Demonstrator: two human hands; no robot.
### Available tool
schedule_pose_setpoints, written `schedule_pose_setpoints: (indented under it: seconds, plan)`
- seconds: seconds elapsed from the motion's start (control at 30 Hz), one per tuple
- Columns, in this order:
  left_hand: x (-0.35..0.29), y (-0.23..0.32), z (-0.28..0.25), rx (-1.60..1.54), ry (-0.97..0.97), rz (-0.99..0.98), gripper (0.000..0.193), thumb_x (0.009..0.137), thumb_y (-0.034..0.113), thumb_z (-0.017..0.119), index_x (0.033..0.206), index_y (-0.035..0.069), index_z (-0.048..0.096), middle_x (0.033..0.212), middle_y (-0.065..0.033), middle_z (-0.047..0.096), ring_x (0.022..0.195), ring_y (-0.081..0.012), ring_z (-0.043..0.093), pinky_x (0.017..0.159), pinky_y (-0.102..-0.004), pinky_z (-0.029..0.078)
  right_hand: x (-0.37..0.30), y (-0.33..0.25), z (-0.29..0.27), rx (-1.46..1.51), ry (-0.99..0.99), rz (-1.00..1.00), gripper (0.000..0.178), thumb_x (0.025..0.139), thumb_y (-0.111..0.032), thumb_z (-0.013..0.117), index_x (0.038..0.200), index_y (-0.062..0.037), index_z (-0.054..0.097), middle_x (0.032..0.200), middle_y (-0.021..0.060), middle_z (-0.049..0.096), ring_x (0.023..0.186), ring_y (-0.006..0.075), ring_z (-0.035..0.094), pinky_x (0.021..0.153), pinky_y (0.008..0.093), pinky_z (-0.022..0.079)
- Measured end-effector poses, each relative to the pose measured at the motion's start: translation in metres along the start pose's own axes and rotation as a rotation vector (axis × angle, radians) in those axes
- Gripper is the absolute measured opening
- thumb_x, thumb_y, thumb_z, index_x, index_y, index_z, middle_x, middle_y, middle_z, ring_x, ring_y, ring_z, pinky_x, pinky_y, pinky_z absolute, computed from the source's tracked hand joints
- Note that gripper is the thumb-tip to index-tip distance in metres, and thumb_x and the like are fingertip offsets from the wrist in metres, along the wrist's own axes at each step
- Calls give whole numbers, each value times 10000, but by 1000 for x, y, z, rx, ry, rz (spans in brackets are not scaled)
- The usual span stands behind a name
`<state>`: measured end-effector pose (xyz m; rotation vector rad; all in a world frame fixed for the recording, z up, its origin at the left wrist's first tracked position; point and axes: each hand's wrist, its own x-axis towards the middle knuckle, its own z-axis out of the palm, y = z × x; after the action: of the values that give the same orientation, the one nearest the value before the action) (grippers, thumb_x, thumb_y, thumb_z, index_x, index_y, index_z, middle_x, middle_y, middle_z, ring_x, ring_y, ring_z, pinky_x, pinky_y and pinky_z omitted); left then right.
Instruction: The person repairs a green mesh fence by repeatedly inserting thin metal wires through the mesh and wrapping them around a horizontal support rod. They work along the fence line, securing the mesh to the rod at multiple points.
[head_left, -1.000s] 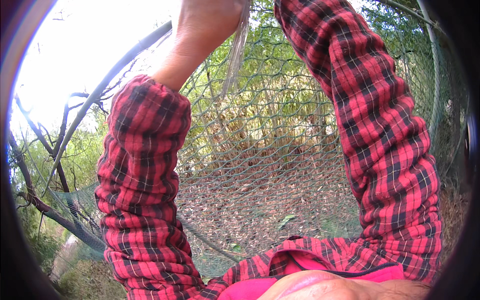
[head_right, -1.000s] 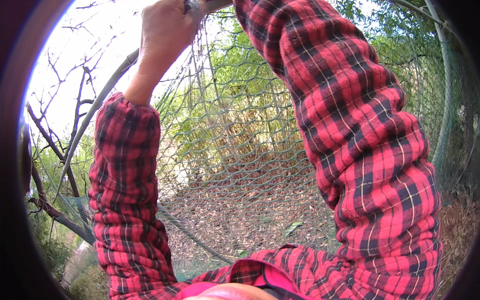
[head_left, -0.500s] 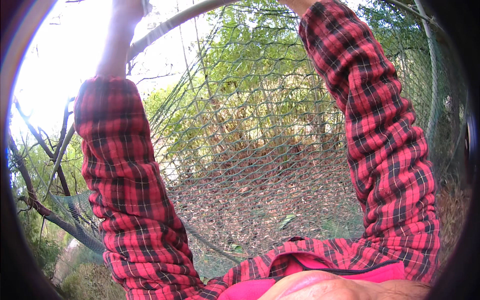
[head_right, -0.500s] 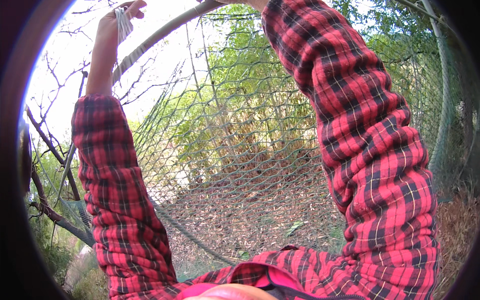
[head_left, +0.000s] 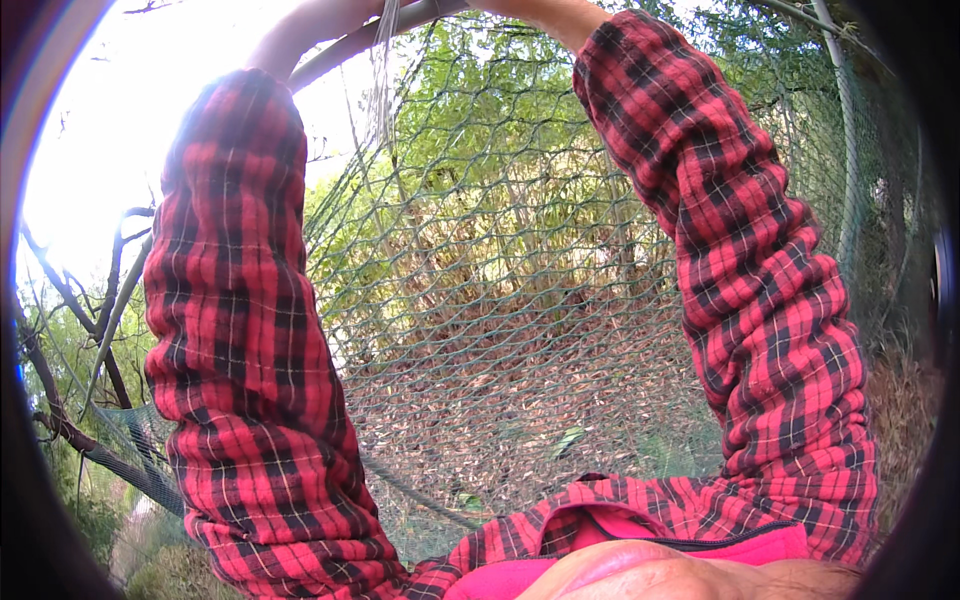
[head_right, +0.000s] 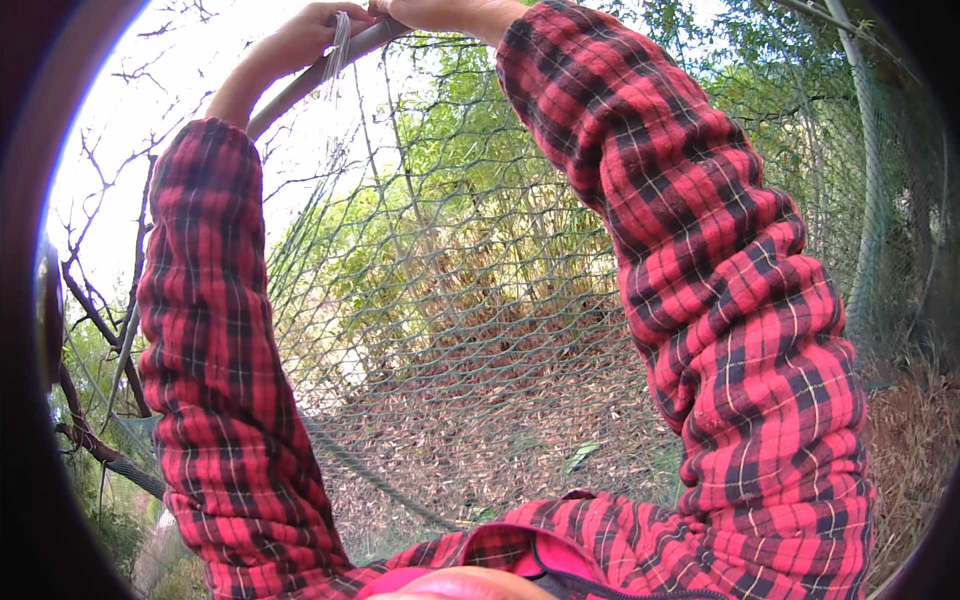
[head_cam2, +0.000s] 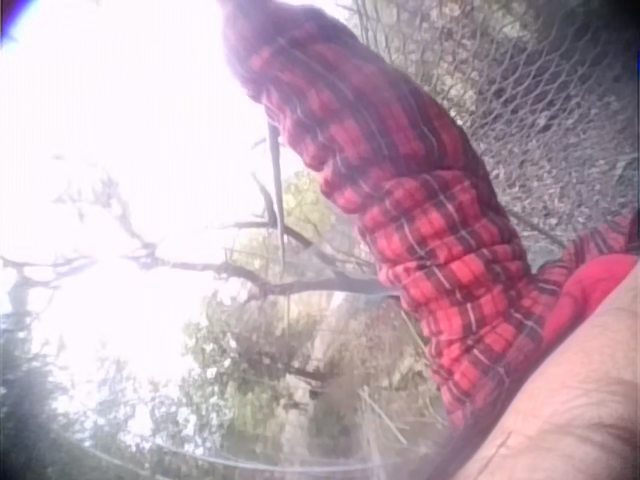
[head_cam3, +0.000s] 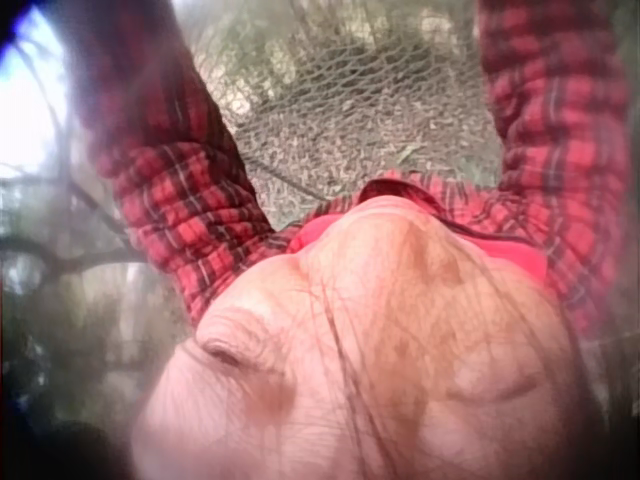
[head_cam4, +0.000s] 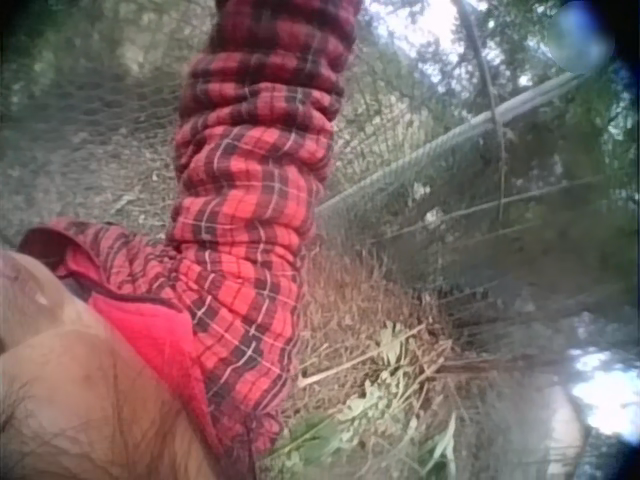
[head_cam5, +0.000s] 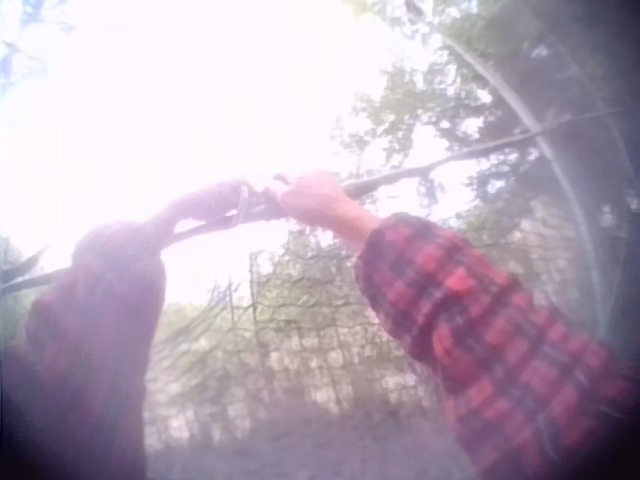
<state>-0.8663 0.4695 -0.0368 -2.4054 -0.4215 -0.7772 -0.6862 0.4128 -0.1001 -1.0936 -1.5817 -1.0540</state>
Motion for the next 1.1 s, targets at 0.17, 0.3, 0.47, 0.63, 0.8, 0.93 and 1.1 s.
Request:
schedule_pose_setpoints:
  seconds: [0.17, 0.3, 0.47, 0.63, 0.8, 0.93, 1.1]
  plan:
    - [-8, 6, 18, -322, 3, 9, 279, 908, 69, 470, 1170, 69, 567, 788, -38, 604, 680, -95, 568, 633, -238, 471, 8, 10, 18, -235, 36, 112, 445, 880, -476, 385, 1055, -137, 615, 876, 156, 653, 818, 302, 626, 728, 419, 464]
    - [0, 13, 17, -239, -97, -117, 258, 915, 91, 450, 1131, 21, 574, 815, -60, 613, 712, -105, 573, 642, -243, 474, -8, 10, 13, 224, 58, 130, 206, 843, -225, 558, 917, -76, 679, 732, 27, 670, 697, 125, 642, 669, 285, 507]
    - [-7, 37, 15, 194, 86, -12, 193, 899, 118, 470, 1040, 83, 596, 817, -95, 641, 739, -181, 630, 629, -289, 496, -11, 4, 2, 341, 31, 205, 223, 839, -291, 547, 919, -148, 698, 749, -15, 678, 739, 122, 632, 706, 288, 476]
    - [-20, 71, 38, 635, 418, 78, 106, 860, 160, 546, 958, 119, 550, 834, -56, 643, 729, -262, 652, 595, -391, 519, -2, 17, 20, 163, 42, 237, 332, 772, -409, 492, 807, -146, 691, 730, 80, 658, 710, 236, 635, 681, 361, 477]
    - [-22, 70, 27, 639, 375, 158, 137, 840, 178, 580, 955, 118, 535, 888, -55, 623, 759, -286, 639, 628, -403, 518, -1, 25, 35, -378, -27, -153, 298, 790, -375, 547, 874, -128, 690, 757, 94, 660, 706, 237, 637, 692, 370, 482]
    - [-22, 57, 22, 500, 380, 282, 126, 836, 186, 595, 939, 122, 563, 854, -59, 626, 771, -292, 628, 649, -389, 500, -13, 15, 25, 186, 103, -52, 299, 801, -370, 577, 899, -109, 682, 772, 121, 655, 710, 277, 634, 685, 393, 482]
    - [-9, 35, 16, 181, 445, 171, 173, 870, 171, 556, 1034, 198, 605, 834, -53, 634, 752, -259, 636, 652, -365, 496, -20, -8, 24, 23, 117, 96, 259, 850, -324, 511, 843, -146, 699, 756, 62, 659, 727, 234, 630, 708, 368, 476]
